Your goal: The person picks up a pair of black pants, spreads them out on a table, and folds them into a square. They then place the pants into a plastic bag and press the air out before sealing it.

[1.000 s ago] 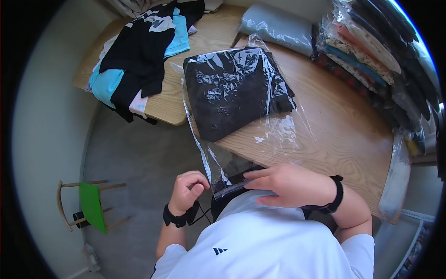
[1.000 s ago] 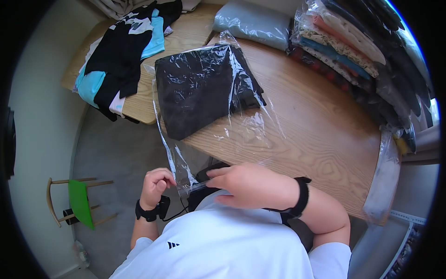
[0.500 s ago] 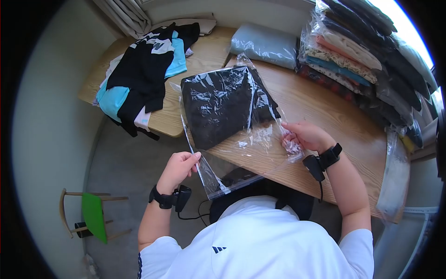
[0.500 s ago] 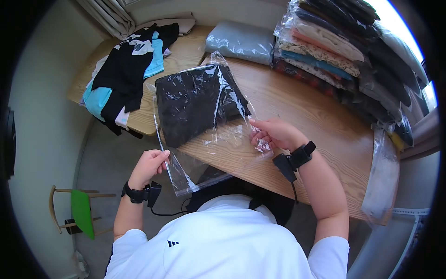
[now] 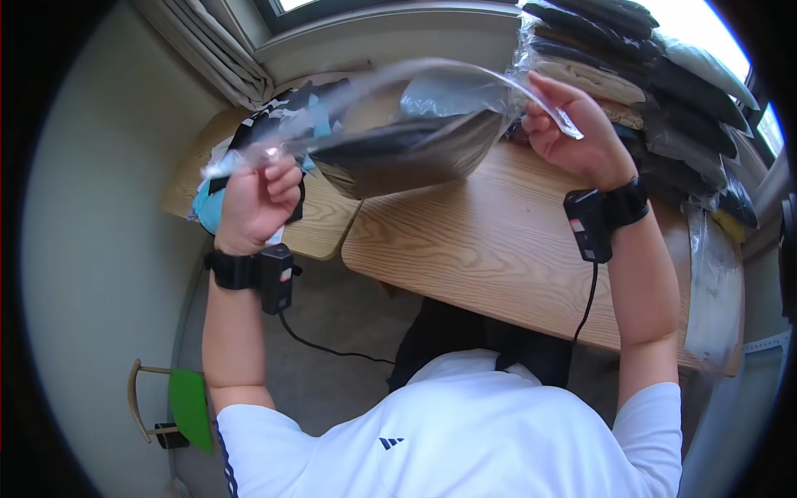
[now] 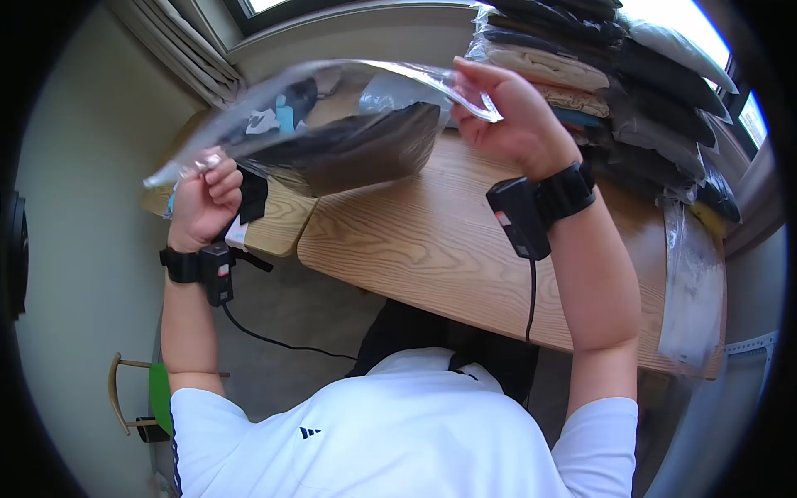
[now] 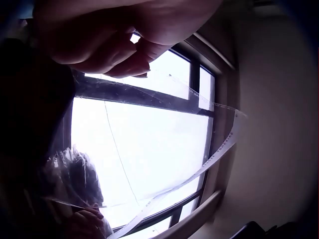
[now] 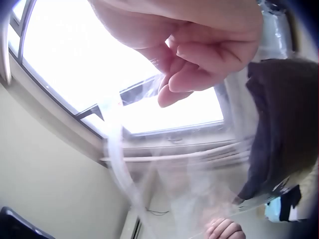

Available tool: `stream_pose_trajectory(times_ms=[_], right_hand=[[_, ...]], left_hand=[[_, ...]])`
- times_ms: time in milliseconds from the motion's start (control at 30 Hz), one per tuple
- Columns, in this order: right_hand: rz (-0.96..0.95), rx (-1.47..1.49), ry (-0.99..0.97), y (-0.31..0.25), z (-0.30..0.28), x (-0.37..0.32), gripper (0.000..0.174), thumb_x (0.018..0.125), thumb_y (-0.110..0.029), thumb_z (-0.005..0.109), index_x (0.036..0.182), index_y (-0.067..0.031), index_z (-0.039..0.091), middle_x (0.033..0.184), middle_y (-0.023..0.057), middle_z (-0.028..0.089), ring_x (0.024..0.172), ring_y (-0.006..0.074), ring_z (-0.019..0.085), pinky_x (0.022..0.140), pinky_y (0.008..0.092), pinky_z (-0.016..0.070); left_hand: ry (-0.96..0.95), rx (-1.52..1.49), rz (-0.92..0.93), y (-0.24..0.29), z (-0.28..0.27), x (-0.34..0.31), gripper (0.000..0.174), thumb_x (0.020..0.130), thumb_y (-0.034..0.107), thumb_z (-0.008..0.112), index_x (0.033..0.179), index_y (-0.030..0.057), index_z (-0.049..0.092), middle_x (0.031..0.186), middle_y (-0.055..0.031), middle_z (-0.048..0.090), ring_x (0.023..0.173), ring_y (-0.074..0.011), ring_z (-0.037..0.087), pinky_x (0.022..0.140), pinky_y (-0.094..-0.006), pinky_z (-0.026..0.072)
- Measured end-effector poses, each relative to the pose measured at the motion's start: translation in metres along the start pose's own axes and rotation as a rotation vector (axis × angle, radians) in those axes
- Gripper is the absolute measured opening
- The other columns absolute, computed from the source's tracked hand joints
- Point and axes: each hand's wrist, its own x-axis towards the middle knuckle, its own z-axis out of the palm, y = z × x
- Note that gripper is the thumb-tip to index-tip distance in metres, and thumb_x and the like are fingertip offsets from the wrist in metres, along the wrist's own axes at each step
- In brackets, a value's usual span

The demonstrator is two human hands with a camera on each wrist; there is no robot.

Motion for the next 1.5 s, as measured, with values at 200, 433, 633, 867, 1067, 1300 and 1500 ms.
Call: stream_pose_trajectory(times_ms=[200, 433, 633, 867, 1067, 1300, 1500], right_hand=[[-0.287, -0.049, -0.196, -0.068, 0.027, -0.058, 0.022, 0.101, -0.022, 0.045, 0.094, -0.0039, 0.056, 0.079, 0.0031, 0.059, 0.063, 0.0100, 0.050, 0.049, 0.0204, 0.0409], [-0.328, 0.040, 0.106, -0.062, -0.012, -0.111, 0.021, 0.097, -0.022, 0.054, 0.094, -0.0013, 0.058, 0.075, 0.0054, 0.057, 0.056, 0.0104, 0.048, 0.045, 0.0198, 0.0406], [-0.292, -0.061, 0.172, -0.020, -0.038, -0.202, 0.034, 0.102, -0.030, 0.043, 0.084, -0.0068, 0.059, 0.064, 0.0042, 0.058, 0.049, 0.0108, 0.051, 0.043, 0.0226, 0.0416], [0.079, -0.326, 0.627, 0.146, -0.097, -0.268, 0.030, 0.097, -0.029, 0.053, 0.082, -0.0042, 0.062, 0.071, 0.0090, 0.067, 0.057, 0.0113, 0.060, 0.052, 0.0222, 0.0459], [-0.042, -0.690, 0.773, 0.156, -0.124, -0.308, 0.021, 0.095, -0.018, 0.057, 0.102, -0.0001, 0.065, 0.092, 0.0096, 0.068, 0.081, 0.0127, 0.062, 0.071, 0.0253, 0.0489], [-0.341, -1.917, 0.576, 0.144, -0.104, -0.240, 0.050, 0.079, -0.001, 0.065, 0.127, -0.0111, 0.056, 0.134, 0.0118, 0.054, 0.129, 0.0312, 0.045, 0.109, 0.0443, 0.0310], [-0.141, -2.025, 0.178, 0.139, -0.113, -0.230, 0.036, 0.087, -0.009, 0.060, 0.123, -0.0158, 0.061, 0.131, 0.0041, 0.058, 0.135, 0.0284, 0.039, 0.112, 0.0492, 0.0243]], left_hand=[[-0.300, -0.038, 0.042, 0.023, 0.079, 0.029, 0.017, 0.096, 0.013, 0.047, 0.081, 0.0085, 0.051, 0.066, 0.0029, 0.044, 0.056, -0.0072, 0.038, 0.046, -0.0200, 0.0319], [-0.211, -0.094, -0.184, -0.041, 0.086, 0.077, 0.021, 0.097, 0.014, 0.045, 0.077, 0.0088, 0.050, 0.064, 0.0035, 0.043, 0.054, -0.0075, 0.038, 0.046, -0.0199, 0.0332], [-0.348, -0.035, -0.183, -0.088, 0.070, 0.070, 0.019, 0.095, 0.015, 0.048, 0.077, 0.0086, 0.051, 0.064, 0.0023, 0.045, 0.053, -0.0075, 0.039, 0.046, -0.0205, 0.0334], [-0.039, 0.741, -0.520, -0.179, -0.038, 0.015, 0.023, 0.091, 0.019, 0.059, 0.072, 0.0055, 0.063, 0.063, 0.0037, 0.055, 0.052, -0.0036, 0.045, 0.052, -0.0196, 0.0381], [-0.082, 1.345, -0.111, -0.168, -0.063, -0.011, 0.019, 0.086, 0.011, 0.065, 0.104, 0.0037, 0.067, 0.097, -0.0080, 0.066, 0.084, -0.0149, 0.063, 0.072, -0.0268, 0.0508], [-0.641, 1.874, 0.676, -0.195, -0.034, 0.008, 0.056, 0.072, 0.010, 0.075, 0.125, 0.0106, 0.058, 0.133, -0.0100, 0.054, 0.130, -0.0290, 0.044, 0.108, -0.0424, 0.0362], [-0.925, 1.778, 0.537, -0.202, -0.038, 0.016, 0.039, 0.078, 0.011, 0.070, 0.116, 0.0088, 0.064, 0.124, -0.0064, 0.062, 0.119, -0.0277, 0.055, 0.099, -0.0417, 0.0448]])
